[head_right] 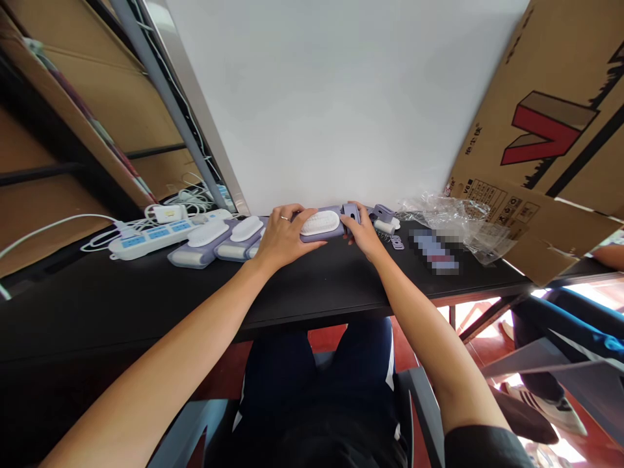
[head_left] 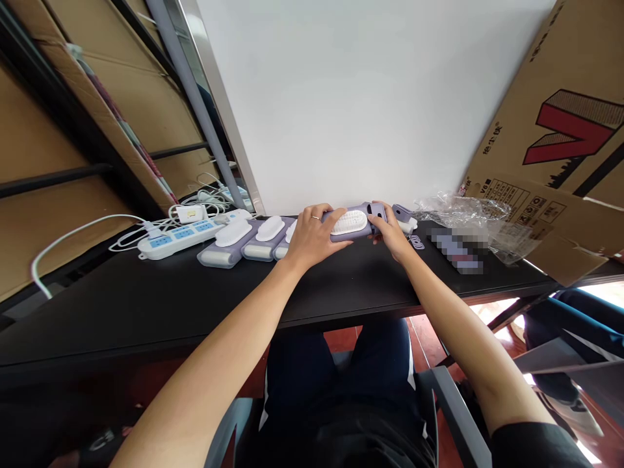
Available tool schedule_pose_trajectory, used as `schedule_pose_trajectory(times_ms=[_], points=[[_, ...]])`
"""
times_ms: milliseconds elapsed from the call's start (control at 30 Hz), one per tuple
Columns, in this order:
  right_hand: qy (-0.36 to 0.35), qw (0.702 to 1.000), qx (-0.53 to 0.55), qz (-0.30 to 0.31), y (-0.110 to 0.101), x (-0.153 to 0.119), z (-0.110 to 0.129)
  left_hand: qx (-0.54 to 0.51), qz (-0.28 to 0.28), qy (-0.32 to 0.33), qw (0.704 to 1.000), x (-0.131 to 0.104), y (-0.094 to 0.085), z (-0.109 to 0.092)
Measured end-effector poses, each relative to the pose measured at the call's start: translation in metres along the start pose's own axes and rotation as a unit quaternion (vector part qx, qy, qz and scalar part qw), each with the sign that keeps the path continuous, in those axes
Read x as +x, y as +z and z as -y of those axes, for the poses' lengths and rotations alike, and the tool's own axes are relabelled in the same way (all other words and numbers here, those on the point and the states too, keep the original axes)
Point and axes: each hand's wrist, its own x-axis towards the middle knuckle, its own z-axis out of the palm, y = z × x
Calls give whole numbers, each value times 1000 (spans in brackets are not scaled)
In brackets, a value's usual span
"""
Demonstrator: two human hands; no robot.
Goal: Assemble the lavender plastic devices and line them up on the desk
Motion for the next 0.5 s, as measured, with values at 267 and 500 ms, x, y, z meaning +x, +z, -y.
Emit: schedule_pose_trajectory(times_ms=[267,500], points=[[2,1000,-6,21,1,-2,0,1,-7,10,1000,-1,0,-3],[-6,999,-23,49,1,-1,-3,0,-4,6,1000,-1,0,-3]])
